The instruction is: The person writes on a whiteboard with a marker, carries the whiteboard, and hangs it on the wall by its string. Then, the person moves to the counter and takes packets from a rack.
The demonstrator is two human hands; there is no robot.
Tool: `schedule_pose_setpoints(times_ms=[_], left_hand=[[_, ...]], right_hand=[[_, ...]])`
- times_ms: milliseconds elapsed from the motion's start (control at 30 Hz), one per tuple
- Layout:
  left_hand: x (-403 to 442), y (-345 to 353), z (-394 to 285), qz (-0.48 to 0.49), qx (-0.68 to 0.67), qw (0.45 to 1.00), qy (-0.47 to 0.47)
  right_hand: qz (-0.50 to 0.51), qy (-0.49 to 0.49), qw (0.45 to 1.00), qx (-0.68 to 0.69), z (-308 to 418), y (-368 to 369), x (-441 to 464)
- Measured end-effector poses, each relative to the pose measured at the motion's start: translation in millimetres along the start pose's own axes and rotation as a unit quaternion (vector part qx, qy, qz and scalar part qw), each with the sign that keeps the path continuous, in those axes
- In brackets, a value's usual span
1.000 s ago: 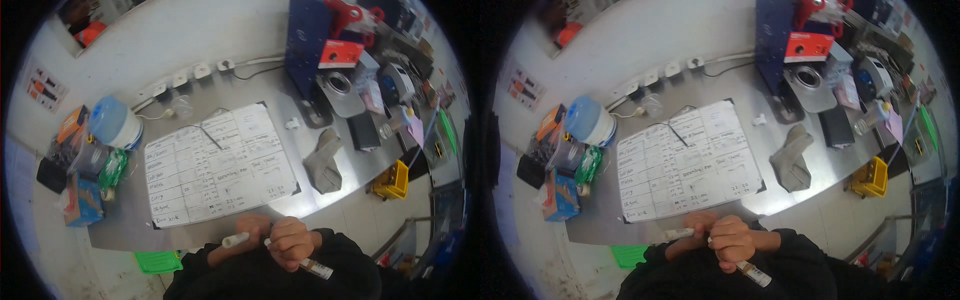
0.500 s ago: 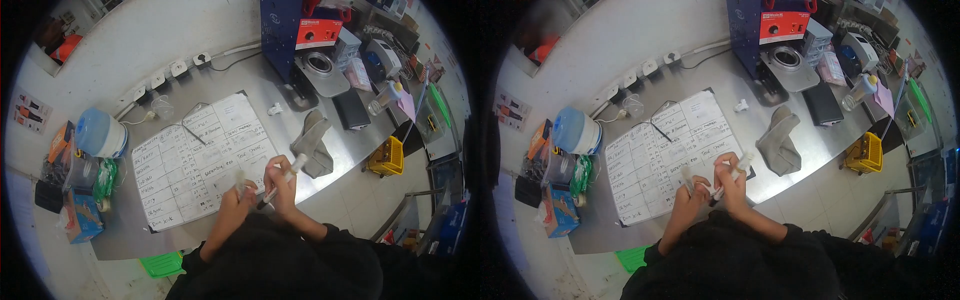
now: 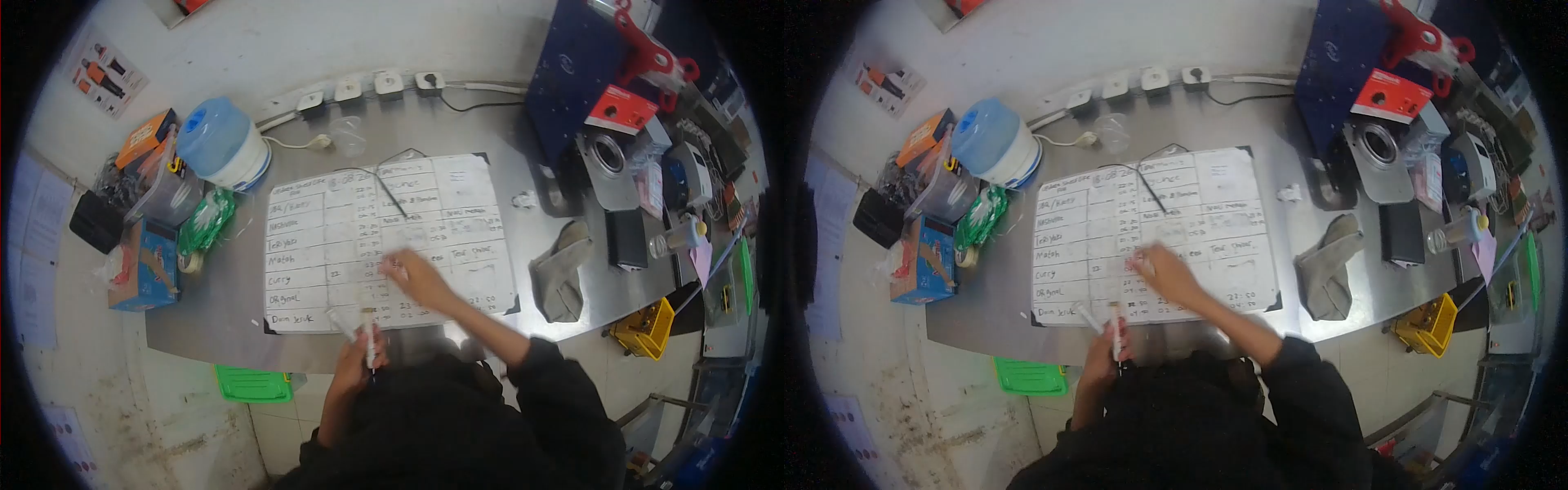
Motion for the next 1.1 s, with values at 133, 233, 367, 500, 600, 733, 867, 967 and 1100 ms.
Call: schedule_pose_setpoints(times_ms=[133, 233, 367, 500, 600, 733, 867, 967, 1100], left_hand=[[-43, -75, -19, -0.147, -0.109, 0.976, 0.119], [-73, -108, -38, -0.234, -0.149, 0.947, 0.162], [-93, -165, -61, -0.315, -0.154, 0.915, 0.2], [-89, -205, -95, -0.321, -0.158, 0.907, 0.222], [-75, -233, -119, -0.286, -0.139, 0.917, 0.24], [-43, -255, -148, -0.227, -0.096, 0.936, 0.252], [-38, -220, -178, -0.286, 0.089, 0.909, 0.291], [-44, -170, -191, -0.296, 0.209, 0.871, 0.332], [-68, -100, -197, -0.224, 0.293, 0.832, 0.414]], right_hand=[[-0.088, -0.064, 0.977, -0.186, -49, 9, 141], [-0.141, 0.011, 0.964, -0.226, -90, 18, 210], [-0.102, 0.079, 0.933, -0.336, -94, 18, 241], [-0.035, -0.074, 0.894, -0.44, -97, 22, 256], [0.133, -0.038, 0.95, -0.281, -62, -12, 256], [0.114, -0.009, 0.983, -0.143, -22, -41, 234], [-0.017, -0.043, 0.997, -0.054, 62, -96, 197], [-0.092, -0.067, 0.992, -0.051, 126, -147, 153], [-0.131, -0.032, 0.982, -0.135, 241, -217, 39]])
Point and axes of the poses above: each hand's wrist, its own x-axis towards the middle knuckle, its own y-axis out of the palm, z = x × y, the point moved 5 cm from there along x, towards the middle knuckle, and after that the axes turned 1 degree about -z, right-handed, at the moved point
